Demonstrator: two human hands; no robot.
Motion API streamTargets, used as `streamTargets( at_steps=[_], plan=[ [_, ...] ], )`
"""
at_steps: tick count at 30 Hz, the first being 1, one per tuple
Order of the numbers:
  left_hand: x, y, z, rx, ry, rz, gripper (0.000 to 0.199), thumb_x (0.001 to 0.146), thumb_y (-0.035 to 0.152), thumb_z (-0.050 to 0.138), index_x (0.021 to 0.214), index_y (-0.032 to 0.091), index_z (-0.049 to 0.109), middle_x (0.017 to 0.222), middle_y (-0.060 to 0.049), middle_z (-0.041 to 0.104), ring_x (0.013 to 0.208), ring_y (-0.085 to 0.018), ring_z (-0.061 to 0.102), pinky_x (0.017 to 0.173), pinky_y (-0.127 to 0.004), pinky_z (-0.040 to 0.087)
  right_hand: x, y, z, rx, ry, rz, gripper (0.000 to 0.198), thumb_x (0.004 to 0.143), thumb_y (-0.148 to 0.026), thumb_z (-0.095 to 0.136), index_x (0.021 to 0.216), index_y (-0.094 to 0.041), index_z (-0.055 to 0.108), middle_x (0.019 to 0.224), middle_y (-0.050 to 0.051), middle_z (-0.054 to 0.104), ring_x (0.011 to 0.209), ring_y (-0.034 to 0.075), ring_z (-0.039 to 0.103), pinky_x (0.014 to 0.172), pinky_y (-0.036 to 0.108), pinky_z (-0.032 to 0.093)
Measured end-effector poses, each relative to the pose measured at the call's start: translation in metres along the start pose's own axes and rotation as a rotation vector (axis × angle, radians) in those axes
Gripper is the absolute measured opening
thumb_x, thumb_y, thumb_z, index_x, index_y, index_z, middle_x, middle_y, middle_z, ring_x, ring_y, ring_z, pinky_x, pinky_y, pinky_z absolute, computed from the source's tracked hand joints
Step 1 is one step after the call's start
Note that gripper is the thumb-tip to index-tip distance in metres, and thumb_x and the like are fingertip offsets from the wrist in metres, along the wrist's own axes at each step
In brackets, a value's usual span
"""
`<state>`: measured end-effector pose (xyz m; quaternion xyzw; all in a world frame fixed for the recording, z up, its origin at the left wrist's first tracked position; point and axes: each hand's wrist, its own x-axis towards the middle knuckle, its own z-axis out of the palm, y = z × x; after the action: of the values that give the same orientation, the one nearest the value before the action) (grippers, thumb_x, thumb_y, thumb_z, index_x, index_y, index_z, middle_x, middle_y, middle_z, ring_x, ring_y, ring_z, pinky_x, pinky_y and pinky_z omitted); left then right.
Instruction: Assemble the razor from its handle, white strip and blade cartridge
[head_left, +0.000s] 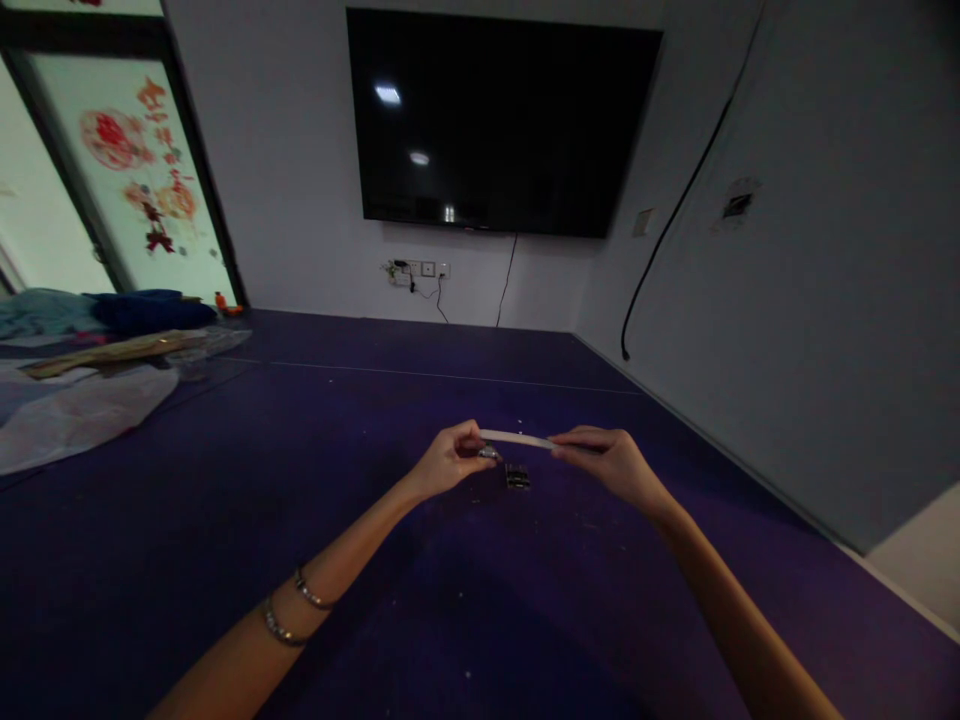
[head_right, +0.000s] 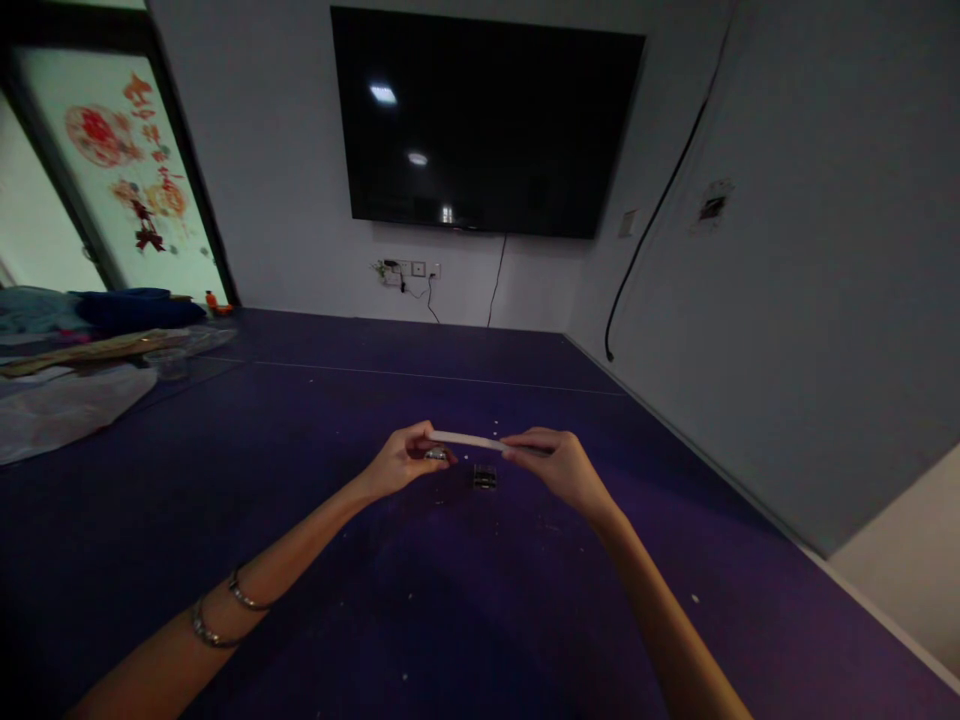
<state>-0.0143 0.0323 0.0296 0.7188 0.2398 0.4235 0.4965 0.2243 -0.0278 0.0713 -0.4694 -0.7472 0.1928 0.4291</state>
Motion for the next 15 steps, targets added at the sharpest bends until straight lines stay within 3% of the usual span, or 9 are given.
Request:
streamTargets(
  at_steps=[6, 11, 15],
  plan=[
    [0.0004, 0.0022, -0.0004, 0.036, 0.017, -0.01, 0.026, 0.063, 0.019, 0.07, 0.069, 0.016, 0.046, 0.071, 0.0, 0.064, 0.069, -0.013, 0.061, 0.064, -0.026, 0.044, -0.0012, -0.005, -0.0018, 0.038, -0.064, -0.018, 0.021, 0.071, -0.036, 0.065, 0.085, -0.023, 0.072, 0.085, 0.005, 0.069, 0.08, 0.02, 0.062, 0.069, 0.03, 0.048],
    [-0.0011, 0.008, 0.0013, 0.028, 0.009, 0.001, 0.026, 0.064, 0.018, 0.07, 0.068, 0.016, 0.044, 0.073, -0.001, 0.065, 0.073, -0.014, 0.062, 0.066, -0.027, 0.045, -0.0017, -0.0013, -0.0047, 0.014, 0.011, -0.014, 0.022, 0.072, -0.037, 0.064, 0.085, -0.022, 0.072, 0.085, 0.006, 0.068, 0.081, 0.02, 0.062, 0.069, 0.031, 0.048],
    [-0.0013, 0.0073, 0.0014, 0.017, 0.004, -0.014, 0.024, 0.064, 0.016, 0.07, 0.069, 0.015, 0.046, 0.074, -0.002, 0.066, 0.073, -0.014, 0.062, 0.066, -0.026, 0.044, -0.0024, -0.0017, -0.0057, 0.038, -0.071, -0.03, 0.022, 0.071, -0.038, 0.065, 0.086, -0.022, 0.072, 0.086, 0.006, 0.068, 0.081, 0.02, 0.062, 0.069, 0.03, 0.048]
  ],
)
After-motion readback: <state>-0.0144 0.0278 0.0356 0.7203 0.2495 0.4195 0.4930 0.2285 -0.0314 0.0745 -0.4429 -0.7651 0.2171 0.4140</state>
